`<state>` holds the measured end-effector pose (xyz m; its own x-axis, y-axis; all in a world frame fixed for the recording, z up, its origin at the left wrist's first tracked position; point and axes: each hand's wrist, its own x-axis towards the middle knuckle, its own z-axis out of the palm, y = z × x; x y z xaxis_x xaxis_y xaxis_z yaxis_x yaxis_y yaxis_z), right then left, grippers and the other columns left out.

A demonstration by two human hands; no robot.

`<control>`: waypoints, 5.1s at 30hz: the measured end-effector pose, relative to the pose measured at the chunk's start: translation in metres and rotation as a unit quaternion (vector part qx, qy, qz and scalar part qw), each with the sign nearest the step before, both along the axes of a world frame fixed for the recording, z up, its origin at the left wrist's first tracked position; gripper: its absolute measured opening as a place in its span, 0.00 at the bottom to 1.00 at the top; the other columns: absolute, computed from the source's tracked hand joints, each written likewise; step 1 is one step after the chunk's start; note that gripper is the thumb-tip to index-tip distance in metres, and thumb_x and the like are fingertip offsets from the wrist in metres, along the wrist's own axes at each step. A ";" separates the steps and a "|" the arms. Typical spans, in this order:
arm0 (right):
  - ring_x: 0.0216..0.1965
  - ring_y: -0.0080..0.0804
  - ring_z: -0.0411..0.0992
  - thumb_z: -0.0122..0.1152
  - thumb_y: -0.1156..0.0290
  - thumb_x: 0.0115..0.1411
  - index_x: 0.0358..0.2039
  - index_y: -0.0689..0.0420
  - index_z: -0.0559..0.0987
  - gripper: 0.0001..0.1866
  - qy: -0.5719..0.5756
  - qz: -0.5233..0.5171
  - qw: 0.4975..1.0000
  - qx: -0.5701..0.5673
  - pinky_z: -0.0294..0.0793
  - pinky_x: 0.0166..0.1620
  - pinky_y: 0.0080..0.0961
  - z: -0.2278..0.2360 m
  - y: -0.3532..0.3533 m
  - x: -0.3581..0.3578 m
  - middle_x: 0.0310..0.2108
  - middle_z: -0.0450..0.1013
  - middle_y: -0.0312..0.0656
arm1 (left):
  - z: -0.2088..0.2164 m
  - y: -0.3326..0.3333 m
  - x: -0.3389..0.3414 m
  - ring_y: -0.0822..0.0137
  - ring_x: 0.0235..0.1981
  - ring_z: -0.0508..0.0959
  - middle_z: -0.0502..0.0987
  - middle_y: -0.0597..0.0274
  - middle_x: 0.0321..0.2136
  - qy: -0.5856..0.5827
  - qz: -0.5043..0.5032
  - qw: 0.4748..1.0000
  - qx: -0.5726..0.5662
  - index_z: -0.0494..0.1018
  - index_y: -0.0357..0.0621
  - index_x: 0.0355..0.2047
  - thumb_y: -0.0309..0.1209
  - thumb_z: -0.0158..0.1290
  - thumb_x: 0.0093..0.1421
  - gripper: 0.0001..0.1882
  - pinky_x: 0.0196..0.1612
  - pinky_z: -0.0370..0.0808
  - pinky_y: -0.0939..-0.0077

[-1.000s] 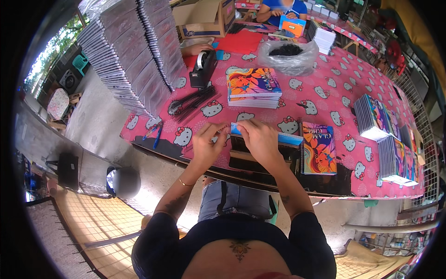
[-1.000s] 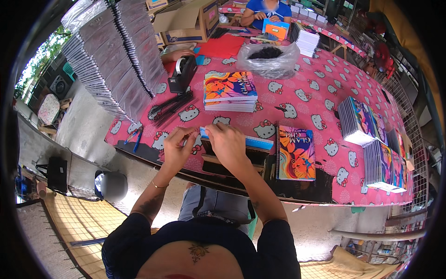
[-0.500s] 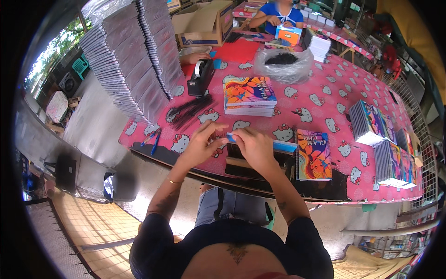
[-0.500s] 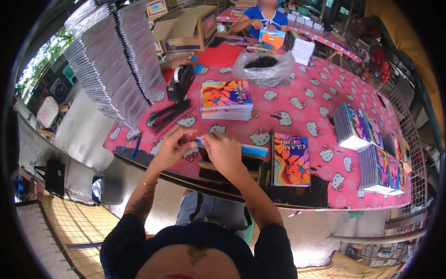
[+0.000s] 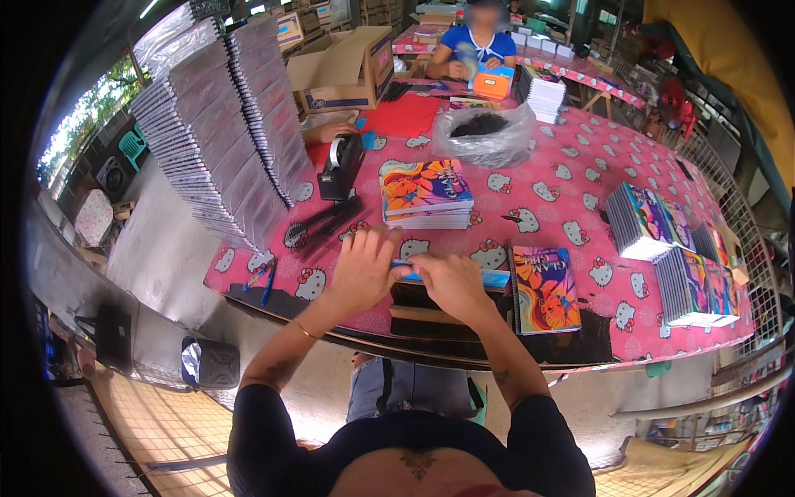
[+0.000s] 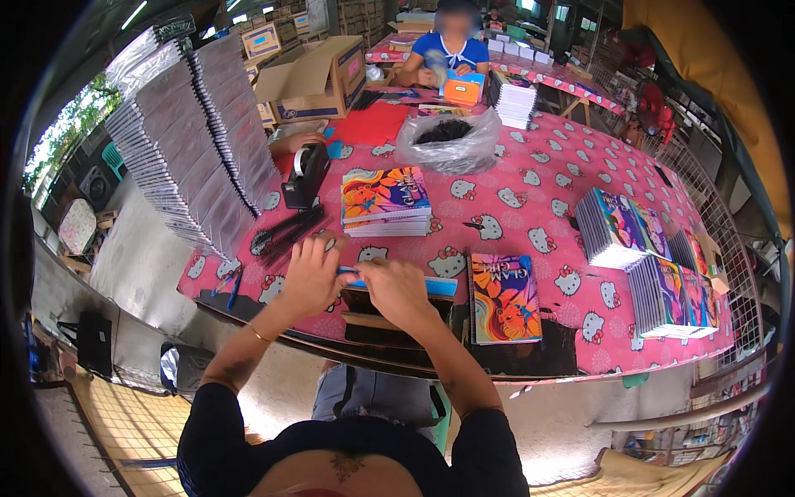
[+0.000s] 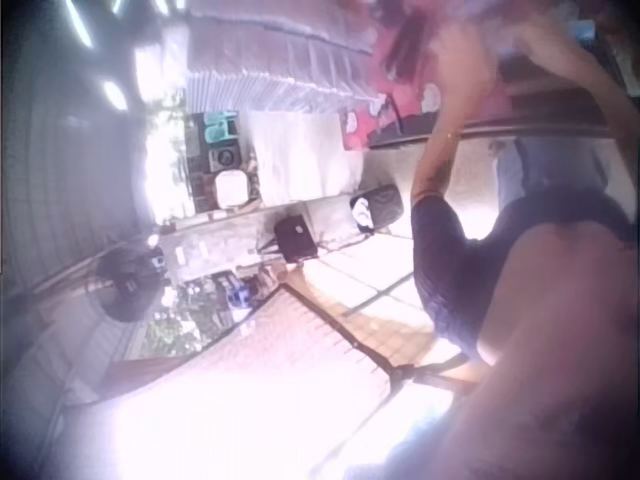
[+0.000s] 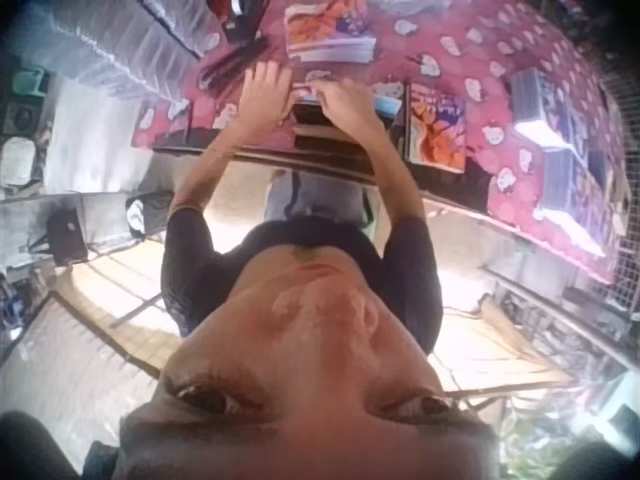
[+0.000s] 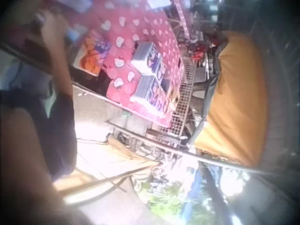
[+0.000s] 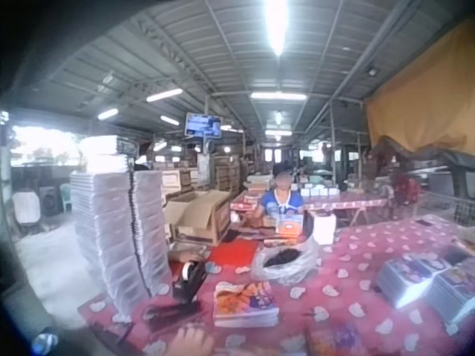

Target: The person applies blue adhesive strips to the spines of spiral notebooks by hand, pressing them firmly and then stacking the finished notebooks on the table.

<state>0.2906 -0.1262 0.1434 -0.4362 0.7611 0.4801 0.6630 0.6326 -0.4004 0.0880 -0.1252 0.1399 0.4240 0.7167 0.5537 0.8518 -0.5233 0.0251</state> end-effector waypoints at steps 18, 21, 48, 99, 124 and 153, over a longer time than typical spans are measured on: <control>0.31 0.43 0.78 0.63 0.69 0.58 0.46 0.50 0.80 0.14 -0.050 -0.006 0.998 0.024 0.74 0.36 0.40 -0.002 -0.013 0.042 0.32 0.80 0.41 | -0.044 -0.029 0.024 0.47 0.70 0.57 0.60 0.46 0.68 0.132 0.082 0.988 0.005 0.60 0.39 0.67 0.62 0.54 0.55 0.49 0.66 0.50 0.31; 0.30 0.43 0.78 0.63 0.69 0.58 0.46 0.50 0.80 0.14 -0.038 -0.009 0.998 0.039 0.73 0.36 0.41 0.000 -0.012 0.043 0.31 0.80 0.40 | -0.075 -0.050 0.022 0.48 0.70 0.57 0.59 0.46 0.69 0.090 -0.018 0.996 -0.013 0.60 0.40 0.67 0.60 0.52 0.58 0.46 0.66 0.52 0.32; 0.42 0.21 0.74 0.70 0.80 0.58 0.47 0.58 0.74 0.18 0.483 0.028 0.852 -0.202 0.73 0.46 0.21 -0.076 -0.026 0.098 0.40 0.77 0.38 | -0.018 -0.021 0.070 0.44 0.68 0.60 0.62 0.41 0.65 0.104 -0.058 0.993 0.003 0.59 0.34 0.65 0.60 0.56 0.54 0.49 0.66 0.52 0.33; 0.23 0.29 0.70 0.64 0.75 0.59 0.45 0.62 0.81 0.13 0.282 -0.009 0.941 -0.188 0.68 0.28 0.28 -0.058 -0.027 0.078 0.29 0.79 0.50 | -0.037 -0.033 0.089 0.48 0.71 0.56 0.57 0.41 0.69 0.055 -0.164 0.985 -0.021 0.58 0.32 0.67 0.56 0.48 0.63 0.44 0.70 0.45 0.40; 0.38 0.34 0.80 0.68 0.70 0.59 0.46 0.64 0.78 0.17 0.379 -0.004 0.901 -0.212 0.77 0.45 0.27 -0.033 -0.033 0.087 0.36 0.79 0.46 | 0.004 -0.011 0.078 0.56 0.34 0.79 0.80 0.56 0.33 -0.142 -0.236 0.960 -0.058 0.79 0.40 0.41 0.22 0.59 0.55 0.12 0.39 0.72 0.60; 0.62 0.44 0.67 0.72 0.55 0.52 0.55 0.51 0.79 0.30 -0.069 -0.167 0.984 0.005 0.60 0.66 0.47 -0.088 -0.105 0.212 0.59 0.72 0.41 | -0.056 0.169 0.015 0.50 0.46 0.80 0.80 0.52 0.47 -0.069 -0.161 0.984 -0.043 0.79 0.41 0.46 0.33 0.59 0.61 0.15 0.48 0.78 0.59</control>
<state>0.5024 -0.2310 0.0557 -0.2244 0.8686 0.4418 0.8818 0.3740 -0.2873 0.1034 0.0433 0.0842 0.5625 0.6041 0.5644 0.6272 -0.7566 0.1847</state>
